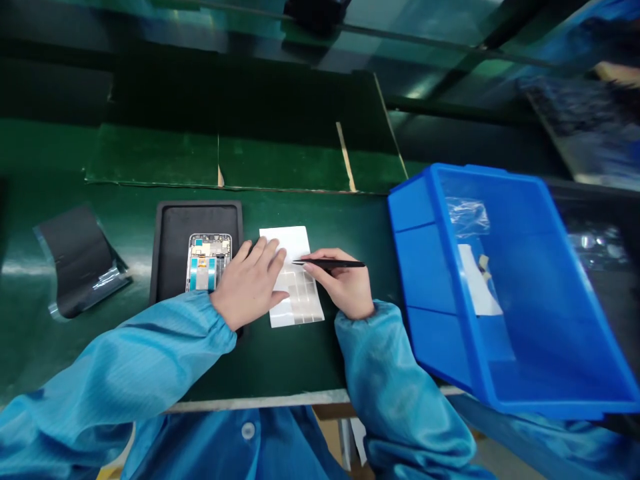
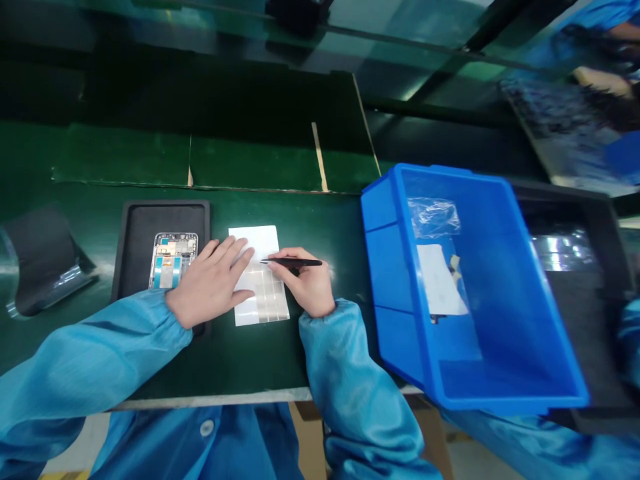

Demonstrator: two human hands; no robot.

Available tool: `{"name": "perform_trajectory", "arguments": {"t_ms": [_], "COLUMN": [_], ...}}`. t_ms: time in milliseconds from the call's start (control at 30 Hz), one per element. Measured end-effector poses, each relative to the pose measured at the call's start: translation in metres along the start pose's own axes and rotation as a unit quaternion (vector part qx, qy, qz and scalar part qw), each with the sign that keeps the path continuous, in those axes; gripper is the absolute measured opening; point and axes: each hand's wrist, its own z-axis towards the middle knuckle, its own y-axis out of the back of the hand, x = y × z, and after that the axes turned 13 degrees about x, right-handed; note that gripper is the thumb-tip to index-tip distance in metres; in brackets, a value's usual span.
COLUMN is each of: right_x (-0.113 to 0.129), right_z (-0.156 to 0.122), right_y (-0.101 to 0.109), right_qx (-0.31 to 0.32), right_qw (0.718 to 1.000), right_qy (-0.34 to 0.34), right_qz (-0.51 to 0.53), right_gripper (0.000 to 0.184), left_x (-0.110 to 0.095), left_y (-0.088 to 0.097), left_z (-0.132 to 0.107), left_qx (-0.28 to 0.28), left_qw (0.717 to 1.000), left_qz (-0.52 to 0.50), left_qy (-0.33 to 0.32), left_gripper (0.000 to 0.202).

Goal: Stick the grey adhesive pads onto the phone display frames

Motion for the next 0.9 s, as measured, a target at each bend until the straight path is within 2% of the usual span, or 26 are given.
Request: {"name": "perform_trajectory", "arguments": {"t_ms": [367,900], "right_x": [-0.0011,-0.0031], "right_z": [-0.0014,-0.0020], "right_y": [-0.0023,-0.0021], "right_qx": [-0.021,-0.017], "right_qw": [1.000,0.999], "right_qy": [0.001,0.005], "right_qz": [0.015,0.034], "right_gripper": [0.021,0.020], "left_x": [0.0009,0.0009], "left_y": [0.0020,0.0010], "left_z": [0.0002,0.0005], "left_qx": [0.006,0.004], "left_qw": [1.000,1.000], "left_qz": [0.002,-0.001], "left_qy": [-0.003,-0.004], "left_gripper": [0.070,0.071]}}
